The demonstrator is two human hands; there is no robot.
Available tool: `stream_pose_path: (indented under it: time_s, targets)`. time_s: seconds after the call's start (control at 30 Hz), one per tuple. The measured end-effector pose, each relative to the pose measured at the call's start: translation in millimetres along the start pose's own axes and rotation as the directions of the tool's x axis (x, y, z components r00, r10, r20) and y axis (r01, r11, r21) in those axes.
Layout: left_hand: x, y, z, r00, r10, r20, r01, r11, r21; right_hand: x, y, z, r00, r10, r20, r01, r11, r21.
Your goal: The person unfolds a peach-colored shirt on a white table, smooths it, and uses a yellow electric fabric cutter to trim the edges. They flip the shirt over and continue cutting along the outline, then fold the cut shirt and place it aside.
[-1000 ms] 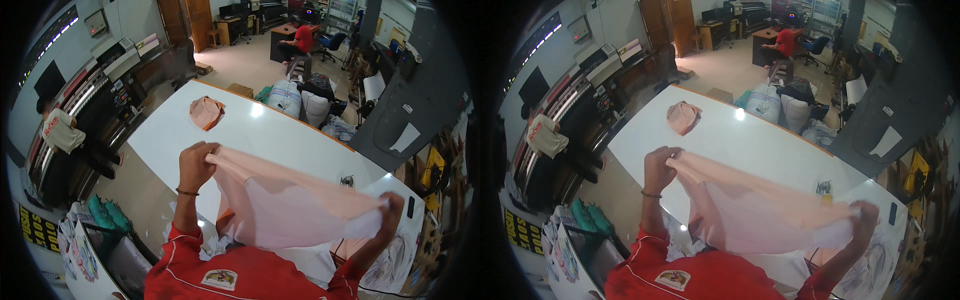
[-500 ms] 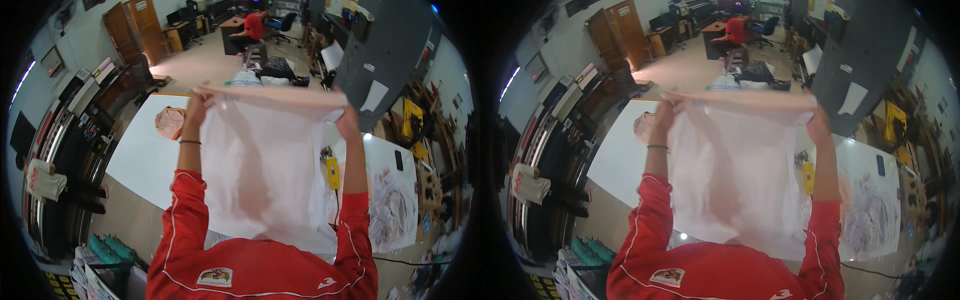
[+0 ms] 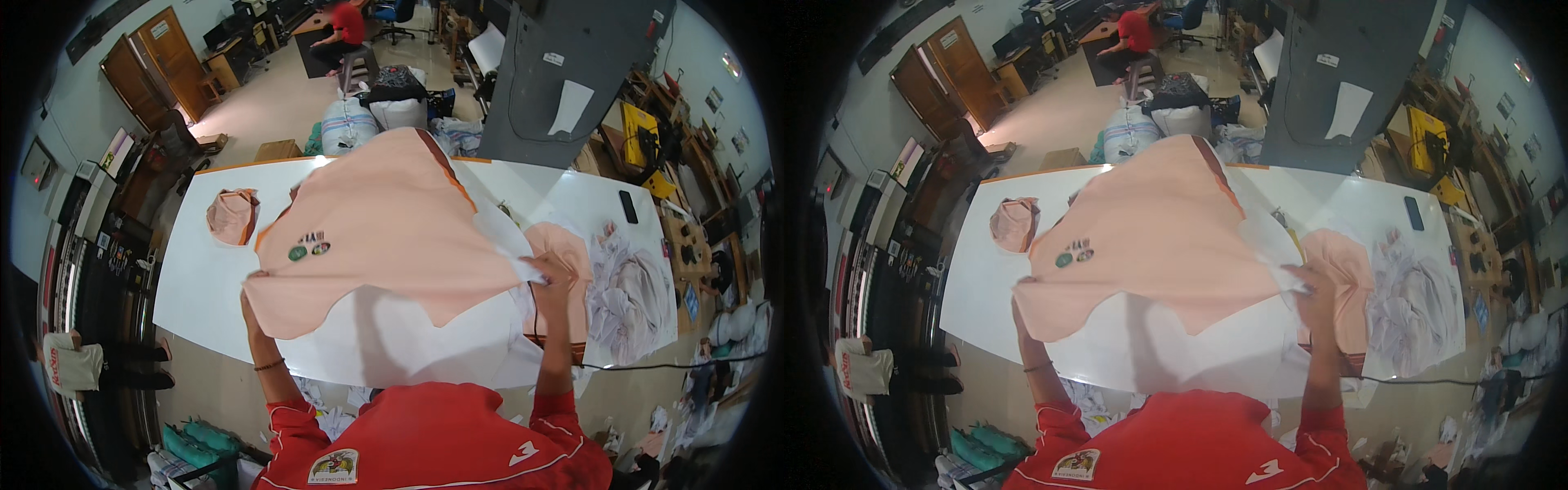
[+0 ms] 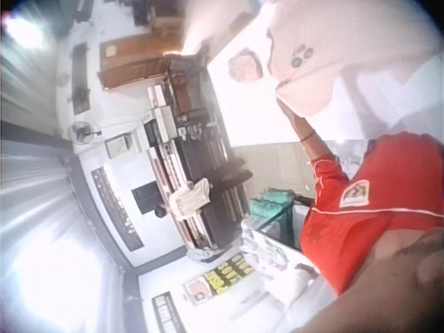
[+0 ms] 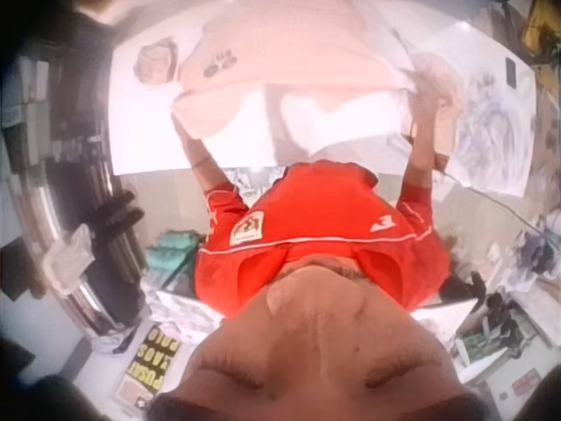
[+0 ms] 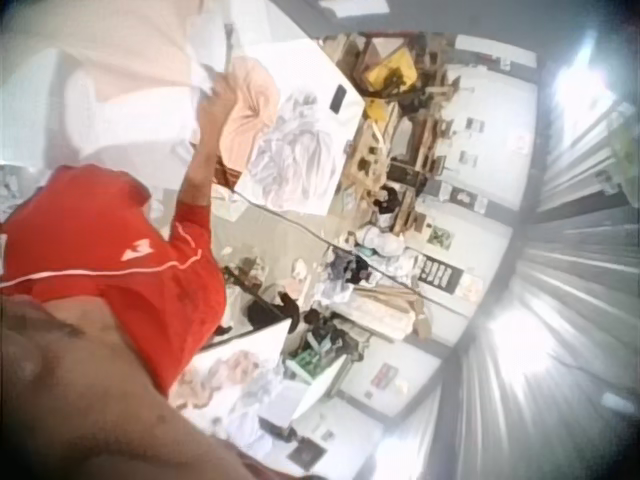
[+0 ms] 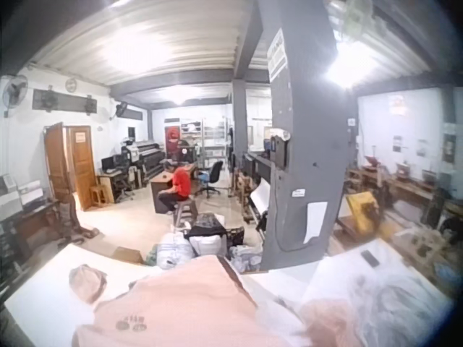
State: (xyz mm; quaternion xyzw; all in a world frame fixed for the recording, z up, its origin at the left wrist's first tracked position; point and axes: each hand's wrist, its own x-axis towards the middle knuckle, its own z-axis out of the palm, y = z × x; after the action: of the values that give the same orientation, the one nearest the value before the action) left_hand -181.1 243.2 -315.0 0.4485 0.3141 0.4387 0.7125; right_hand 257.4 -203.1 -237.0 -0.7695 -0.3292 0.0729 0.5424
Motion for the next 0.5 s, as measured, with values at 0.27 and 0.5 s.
stream_pose_path:
  time_s: [0.27,0.5]
  targets:
    - [-36.3,-111.8,-46.2,0.953,-0.249,-0.171,0.231,0.966,-0.119,-95.0,127.6,89.4,0.983,-0.172,-0.067,0.126,0.892,-0.435]
    - [-86.3,-158.8,-81.0,0.867,-0.311,-0.389,0.290,0.950,-0.114,-158.3,167.6,100.3,0.994,-0.110,0.024,0.110,0.898,-0.426]
